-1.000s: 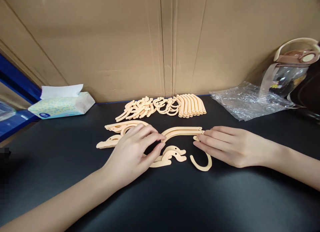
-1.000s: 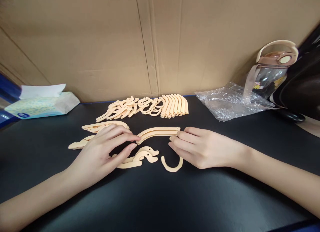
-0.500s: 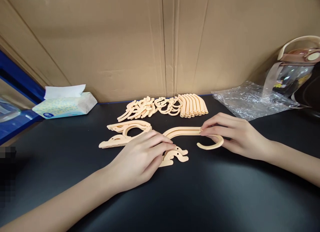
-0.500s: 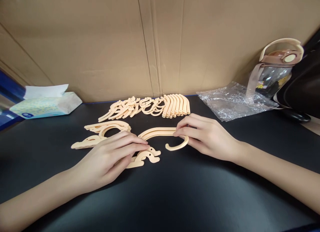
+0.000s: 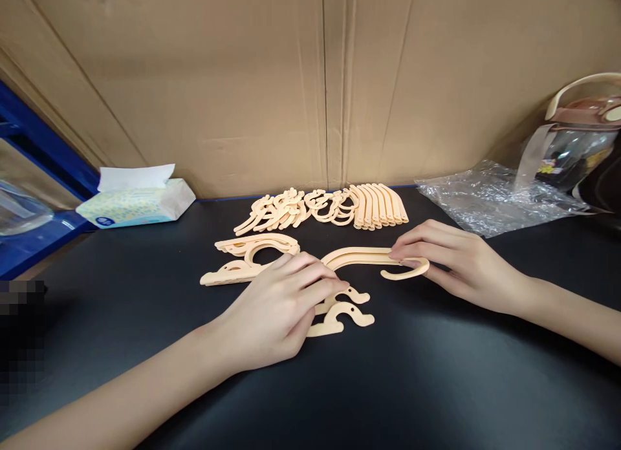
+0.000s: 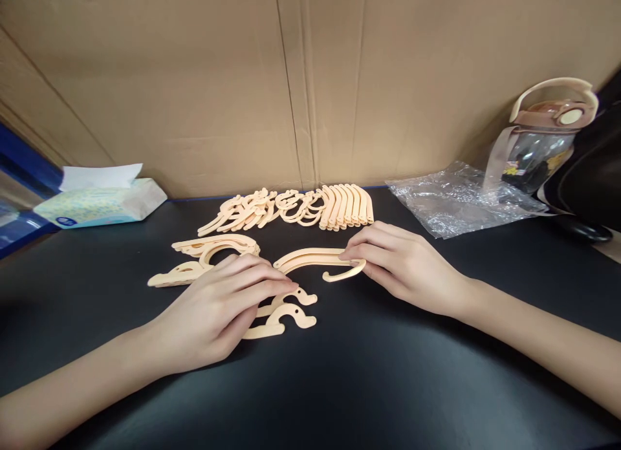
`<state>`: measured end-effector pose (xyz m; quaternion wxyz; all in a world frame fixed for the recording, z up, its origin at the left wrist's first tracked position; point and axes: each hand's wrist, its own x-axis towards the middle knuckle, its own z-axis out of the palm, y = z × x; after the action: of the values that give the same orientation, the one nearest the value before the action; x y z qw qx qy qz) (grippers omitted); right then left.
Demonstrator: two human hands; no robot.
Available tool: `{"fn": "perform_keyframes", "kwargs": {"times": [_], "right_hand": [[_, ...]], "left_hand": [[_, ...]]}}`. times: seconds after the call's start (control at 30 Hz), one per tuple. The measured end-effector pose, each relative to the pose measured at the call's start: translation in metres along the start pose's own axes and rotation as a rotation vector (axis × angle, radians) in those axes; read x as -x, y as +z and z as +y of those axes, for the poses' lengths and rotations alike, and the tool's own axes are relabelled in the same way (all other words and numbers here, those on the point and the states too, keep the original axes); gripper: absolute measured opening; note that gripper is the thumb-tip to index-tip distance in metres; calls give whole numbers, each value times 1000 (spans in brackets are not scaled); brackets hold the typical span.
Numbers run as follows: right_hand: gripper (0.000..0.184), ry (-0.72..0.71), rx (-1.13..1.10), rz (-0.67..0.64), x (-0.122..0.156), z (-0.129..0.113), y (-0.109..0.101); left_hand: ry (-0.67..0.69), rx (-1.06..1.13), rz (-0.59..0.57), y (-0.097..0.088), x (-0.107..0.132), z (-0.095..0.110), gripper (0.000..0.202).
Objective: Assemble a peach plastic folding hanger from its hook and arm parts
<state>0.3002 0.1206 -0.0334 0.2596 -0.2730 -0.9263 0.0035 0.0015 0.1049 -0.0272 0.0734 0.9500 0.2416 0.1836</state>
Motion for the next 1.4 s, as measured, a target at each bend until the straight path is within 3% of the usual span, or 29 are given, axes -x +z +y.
{"fn": "perform_keyframes", "kwargs": {"times": [0.27, 0.5, 0.67, 0.87, 1.1, 1.4], "right_hand": [[15, 47, -9, 84, 0, -3, 2], [13, 393, -315, 157, 0, -15, 0], [15, 481, -537, 203, -2, -16, 1], [24, 566, -695, 221, -3, -8, 3], [28, 604, -720, 204, -3, -6, 4], [29, 617, -690, 149, -3, -10, 3]], "left_hand": [[76, -77, -7, -1, 0, 7, 34], [155, -168, -15, -1, -2, 11, 29], [194, -218, -20, 2, -2, 19, 27], [115, -163, 19, 5, -1, 25, 26], [-142, -329, 254, 4, -1, 7, 20], [-209, -296, 241, 8, -1, -5, 13]]}}
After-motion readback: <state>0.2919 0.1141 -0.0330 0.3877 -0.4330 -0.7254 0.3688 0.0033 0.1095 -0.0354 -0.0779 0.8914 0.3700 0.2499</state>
